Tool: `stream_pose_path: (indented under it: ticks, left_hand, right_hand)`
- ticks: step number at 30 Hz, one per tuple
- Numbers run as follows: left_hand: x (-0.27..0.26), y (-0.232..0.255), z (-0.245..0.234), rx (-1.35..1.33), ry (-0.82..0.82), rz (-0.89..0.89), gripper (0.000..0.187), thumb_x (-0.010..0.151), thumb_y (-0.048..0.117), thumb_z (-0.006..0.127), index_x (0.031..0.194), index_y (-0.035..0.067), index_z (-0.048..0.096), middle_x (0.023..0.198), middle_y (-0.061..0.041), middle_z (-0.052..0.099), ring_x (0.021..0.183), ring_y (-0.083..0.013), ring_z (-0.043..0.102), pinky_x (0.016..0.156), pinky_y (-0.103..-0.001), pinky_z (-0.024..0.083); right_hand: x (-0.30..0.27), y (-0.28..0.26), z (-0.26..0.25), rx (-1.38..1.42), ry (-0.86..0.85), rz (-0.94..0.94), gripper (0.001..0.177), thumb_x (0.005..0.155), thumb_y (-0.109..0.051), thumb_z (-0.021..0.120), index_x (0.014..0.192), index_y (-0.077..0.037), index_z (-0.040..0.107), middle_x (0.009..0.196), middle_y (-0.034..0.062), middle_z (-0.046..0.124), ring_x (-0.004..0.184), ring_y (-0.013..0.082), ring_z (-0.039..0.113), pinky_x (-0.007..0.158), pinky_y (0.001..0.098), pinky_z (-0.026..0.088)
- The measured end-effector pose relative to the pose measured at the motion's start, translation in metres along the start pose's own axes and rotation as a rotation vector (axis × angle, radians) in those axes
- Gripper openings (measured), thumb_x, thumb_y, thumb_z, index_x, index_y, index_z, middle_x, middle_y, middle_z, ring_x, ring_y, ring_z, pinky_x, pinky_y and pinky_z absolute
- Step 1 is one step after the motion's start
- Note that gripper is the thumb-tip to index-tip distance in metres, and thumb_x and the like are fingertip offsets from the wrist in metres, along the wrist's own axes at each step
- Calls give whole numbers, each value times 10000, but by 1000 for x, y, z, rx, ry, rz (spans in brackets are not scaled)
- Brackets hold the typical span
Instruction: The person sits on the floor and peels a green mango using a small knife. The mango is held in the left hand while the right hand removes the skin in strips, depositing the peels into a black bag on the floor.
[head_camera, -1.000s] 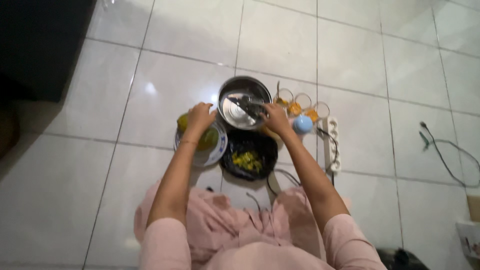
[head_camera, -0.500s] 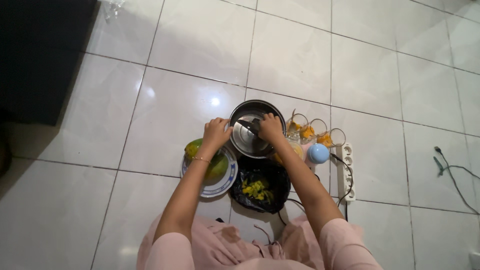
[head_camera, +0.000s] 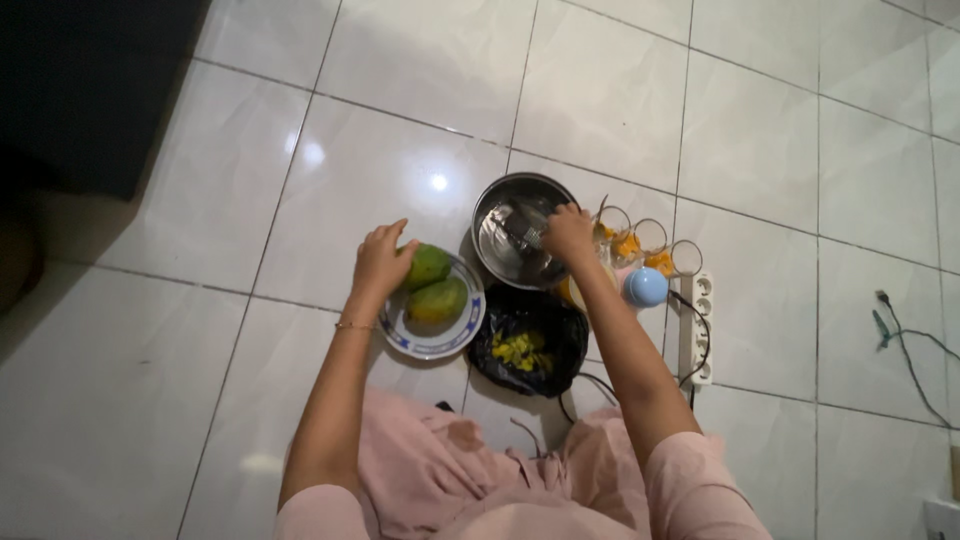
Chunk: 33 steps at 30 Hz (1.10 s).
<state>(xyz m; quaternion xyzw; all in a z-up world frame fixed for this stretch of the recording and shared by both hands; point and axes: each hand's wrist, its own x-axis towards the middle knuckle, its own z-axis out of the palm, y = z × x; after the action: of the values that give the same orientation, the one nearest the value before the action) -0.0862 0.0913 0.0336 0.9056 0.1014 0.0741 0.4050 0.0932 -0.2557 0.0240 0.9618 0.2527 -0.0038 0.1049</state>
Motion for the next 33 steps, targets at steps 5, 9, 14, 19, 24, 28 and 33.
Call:
stream_pose_path:
  ticks: [5, 9, 14, 19, 24, 28, 33]
  left_hand:
    - [-26, -6, -20, 50, -59, -69, 437, 877, 290, 719, 1282, 133, 672, 1275, -114, 661, 1219, -321, 581, 1068, -455, 449]
    - [-27, -12, -18, 171, -171, 34, 715, 650, 233, 811, 1333, 151, 619, 1320, -97, 611, 1231, -331, 537, 1023, -483, 431]
    - [-9, -15, 14, 382, -262, 150, 790, 605, 160, 782, 1373, 185, 600, 1249, -87, 626, 1188, -304, 565, 985, -463, 463]
    - [6, -24, 25, 411, -291, 277, 752, 601, 163, 802, 1332, 157, 625, 1140, -89, 660, 1121, -298, 597, 983, -441, 478]
    - [9, -27, 11, 260, -284, 402, 776, 515, 261, 881, 1238, 95, 654, 1069, -113, 673, 1049, -328, 621, 935, -421, 530]
    - [9, -12, -8, 209, -273, 349, 756, 531, 298, 906, 1228, 101, 688, 1095, -118, 697, 1067, -321, 639, 937, -418, 537]
    - [8, 21, -40, -128, -243, 104, 810, 538, 337, 905, 1274, 83, 684, 1185, -125, 717, 1052, -266, 695, 931, -370, 564]
  right_hand:
    - [-55, -10, -36, 300, 216, 43, 257, 794, -321, 778, 847, -69, 770, 944, 115, 668, 1003, 330, 591, 845, 466, 455]
    - [-104, -42, -51, 542, 287, 61, 271, 801, -280, 817, 811, -25, 726, 885, 137, 642, 923, 353, 586, 803, 474, 456]
    - [-148, -88, -49, 786, 257, 87, 275, 787, -246, 833, 818, -2, 710, 866, 129, 624, 901, 331, 575, 814, 436, 468]
    - [-171, -110, -45, 825, 278, 78, 282, 787, -241, 833, 869, 7, 726, 887, 121, 630, 894, 325, 565, 807, 426, 463]
    - [-178, -92, -44, 858, 219, 71, 271, 785, -226, 832, 882, 5, 727, 881, 118, 629, 871, 313, 572, 791, 406, 470]
    - [-184, -72, -43, 856, 247, 87, 259, 763, -217, 839, 852, -1, 728, 845, 114, 642, 855, 310, 602, 765, 404, 470]
    - [-194, -63, -46, 909, 321, 107, 248, 775, -183, 844, 830, 11, 700, 847, 124, 631, 863, 312, 607, 779, 401, 470]
